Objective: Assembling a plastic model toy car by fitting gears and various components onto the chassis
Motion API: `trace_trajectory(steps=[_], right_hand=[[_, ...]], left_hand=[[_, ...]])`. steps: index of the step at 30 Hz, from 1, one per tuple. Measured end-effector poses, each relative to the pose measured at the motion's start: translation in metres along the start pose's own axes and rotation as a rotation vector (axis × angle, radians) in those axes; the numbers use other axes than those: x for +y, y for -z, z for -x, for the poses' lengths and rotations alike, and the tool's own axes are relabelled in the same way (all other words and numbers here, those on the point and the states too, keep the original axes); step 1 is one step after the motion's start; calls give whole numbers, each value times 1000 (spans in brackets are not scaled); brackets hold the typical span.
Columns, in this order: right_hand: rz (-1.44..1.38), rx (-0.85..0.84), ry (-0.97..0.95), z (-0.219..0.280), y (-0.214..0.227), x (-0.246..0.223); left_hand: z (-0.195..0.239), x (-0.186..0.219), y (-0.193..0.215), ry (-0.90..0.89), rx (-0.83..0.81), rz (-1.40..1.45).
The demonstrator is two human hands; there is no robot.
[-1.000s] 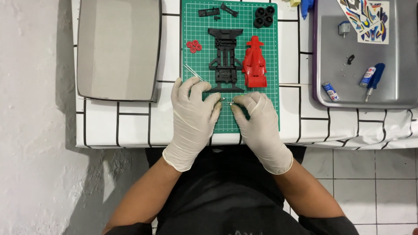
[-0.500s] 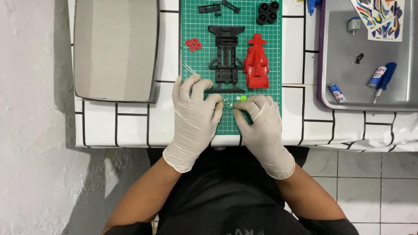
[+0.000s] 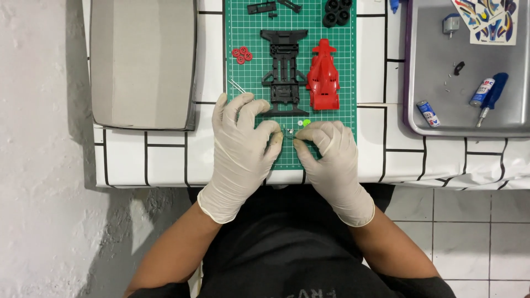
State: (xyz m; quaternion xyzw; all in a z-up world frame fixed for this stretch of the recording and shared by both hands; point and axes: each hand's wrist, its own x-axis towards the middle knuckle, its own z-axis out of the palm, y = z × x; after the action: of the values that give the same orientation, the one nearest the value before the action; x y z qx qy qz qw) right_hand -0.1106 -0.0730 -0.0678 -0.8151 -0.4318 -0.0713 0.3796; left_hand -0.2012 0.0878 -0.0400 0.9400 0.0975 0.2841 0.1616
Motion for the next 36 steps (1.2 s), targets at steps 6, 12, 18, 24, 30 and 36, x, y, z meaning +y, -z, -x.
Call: trace_trajectory(steps=[6, 12, 18, 24, 30, 36], right_hand=[[21, 10, -3, -1, 0, -3], [43, 9, -6, -2, -1, -4], [52, -4, -9, -2, -1, -4], [52, 0, -14, -1, -1, -2], [81, -12, -38, 0, -2, -1], [93, -16, -28, -1, -2, -3]], left_hand=[[3, -3, -7, -106, 51, -91], [11, -7, -15, -113, 60, -38], [13, -7, -10, -63, 79, -26], [11, -6, -15, -66, 52, -53], [10, -6, -18, -62, 43, -62], [11, -7, -18, -52, 33, -23]])
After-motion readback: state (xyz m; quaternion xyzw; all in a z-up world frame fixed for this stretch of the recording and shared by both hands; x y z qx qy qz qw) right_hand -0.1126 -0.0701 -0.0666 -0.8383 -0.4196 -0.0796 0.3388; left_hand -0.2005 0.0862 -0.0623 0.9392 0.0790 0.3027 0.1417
